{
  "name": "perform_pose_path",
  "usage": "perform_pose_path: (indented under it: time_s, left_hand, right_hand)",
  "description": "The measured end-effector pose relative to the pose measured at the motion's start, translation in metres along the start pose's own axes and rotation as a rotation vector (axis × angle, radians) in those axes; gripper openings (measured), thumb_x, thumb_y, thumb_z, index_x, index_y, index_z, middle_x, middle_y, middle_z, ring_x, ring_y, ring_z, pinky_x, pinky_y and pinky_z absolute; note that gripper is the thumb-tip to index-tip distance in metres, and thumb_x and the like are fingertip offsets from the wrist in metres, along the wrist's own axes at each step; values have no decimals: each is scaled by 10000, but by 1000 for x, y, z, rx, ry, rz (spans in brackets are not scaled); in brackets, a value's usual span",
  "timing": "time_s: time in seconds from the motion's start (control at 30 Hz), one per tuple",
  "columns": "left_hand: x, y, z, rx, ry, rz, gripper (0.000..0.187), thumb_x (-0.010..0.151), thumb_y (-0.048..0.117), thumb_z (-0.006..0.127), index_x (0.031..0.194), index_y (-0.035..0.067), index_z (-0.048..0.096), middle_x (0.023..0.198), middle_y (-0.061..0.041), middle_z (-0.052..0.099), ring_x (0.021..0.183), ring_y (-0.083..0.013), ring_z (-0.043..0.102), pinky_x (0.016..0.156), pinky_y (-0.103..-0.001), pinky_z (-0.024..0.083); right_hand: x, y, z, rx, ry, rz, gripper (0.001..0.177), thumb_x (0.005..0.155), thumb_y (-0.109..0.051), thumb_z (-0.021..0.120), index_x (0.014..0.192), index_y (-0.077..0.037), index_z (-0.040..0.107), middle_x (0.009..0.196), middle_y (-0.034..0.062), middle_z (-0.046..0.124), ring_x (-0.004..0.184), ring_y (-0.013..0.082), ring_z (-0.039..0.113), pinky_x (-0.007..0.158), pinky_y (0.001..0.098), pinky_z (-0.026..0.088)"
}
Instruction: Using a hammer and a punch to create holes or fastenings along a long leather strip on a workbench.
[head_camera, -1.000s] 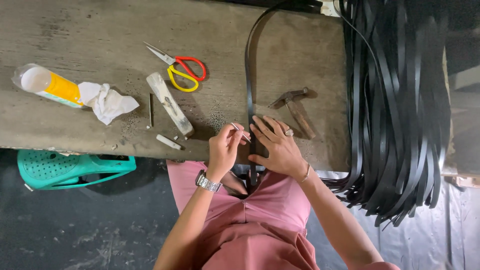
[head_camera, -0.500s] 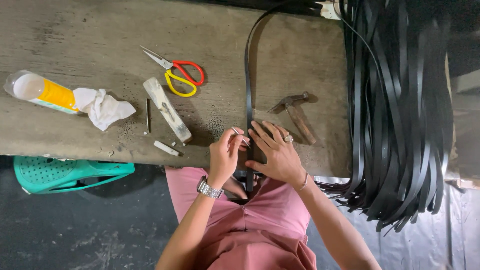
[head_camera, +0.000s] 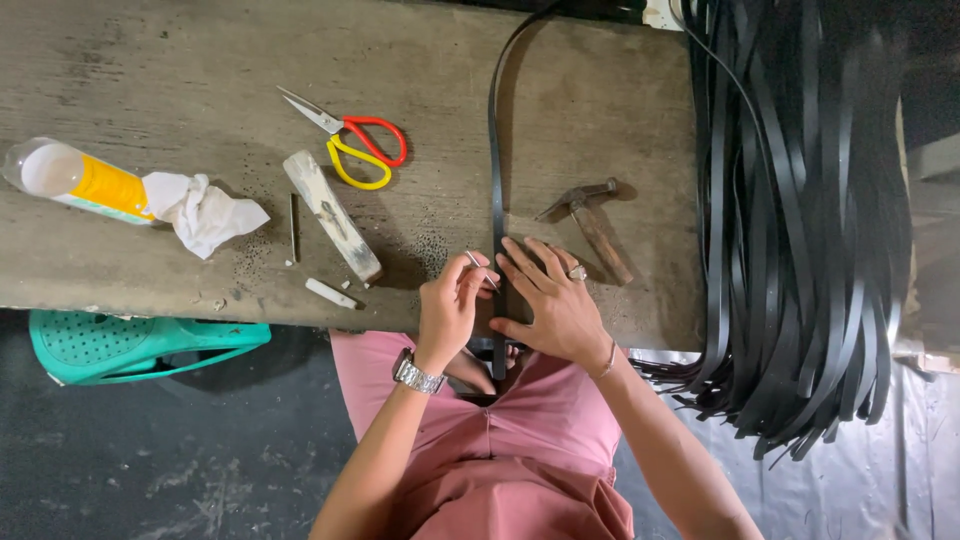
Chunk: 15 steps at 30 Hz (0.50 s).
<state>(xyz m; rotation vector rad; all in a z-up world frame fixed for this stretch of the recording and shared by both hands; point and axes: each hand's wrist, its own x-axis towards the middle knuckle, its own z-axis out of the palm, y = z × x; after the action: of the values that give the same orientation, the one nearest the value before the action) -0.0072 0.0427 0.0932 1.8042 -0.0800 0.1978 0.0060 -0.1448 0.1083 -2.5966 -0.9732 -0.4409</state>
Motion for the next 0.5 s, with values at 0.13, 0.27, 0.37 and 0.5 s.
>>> perform_pose_path:
  time_s: [0.13, 0.27, 0.37, 0.5]
  left_hand:
    - [-1, 1, 0, -29, 0, -1, 109, 1067, 142, 539, 1079, 87, 631, 866, -80, 805, 741, -224, 788, 680, -315, 636]
    - [-1, 1, 0, -12, -2, 12, 111, 1064, 146, 544, 1083, 85, 634, 874, -74, 806, 751, -215, 788, 683, -313, 640]
    - [-1, 2, 0, 7, -11, 29, 123, 1067, 160, 539, 1085, 92, 640, 878, -65, 805, 750, -215, 785, 690, -317, 640]
    - [-1, 6, -1, 45, -42, 69, 156, 1073, 199, 538, 1046, 104, 658, 876, -40, 806, 742, -219, 783, 686, -317, 633]
  right_hand:
    - [0, 0, 0, 3, 5, -1, 815, 829, -677, 678, 1393, -91, 611, 1483, 87, 587, 1376, 320, 510, 1099, 467, 385]
    - [1, 0, 0, 4, 19, -3, 822, 826, -677, 681, 1399, -91, 610, 1483, 90, 588, 1372, 327, 514, 1095, 472, 390]
    - [2, -1, 0, 4, 22, 1, 828, 821, -683, 681, 1402, -97, 610, 1480, 83, 590, 1373, 323, 514, 1100, 468, 389]
    - [3, -3, -2, 1, 25, 3, 843, 804, -686, 696, 1405, -103, 607, 1479, 79, 589, 1373, 319, 514, 1111, 467, 384]
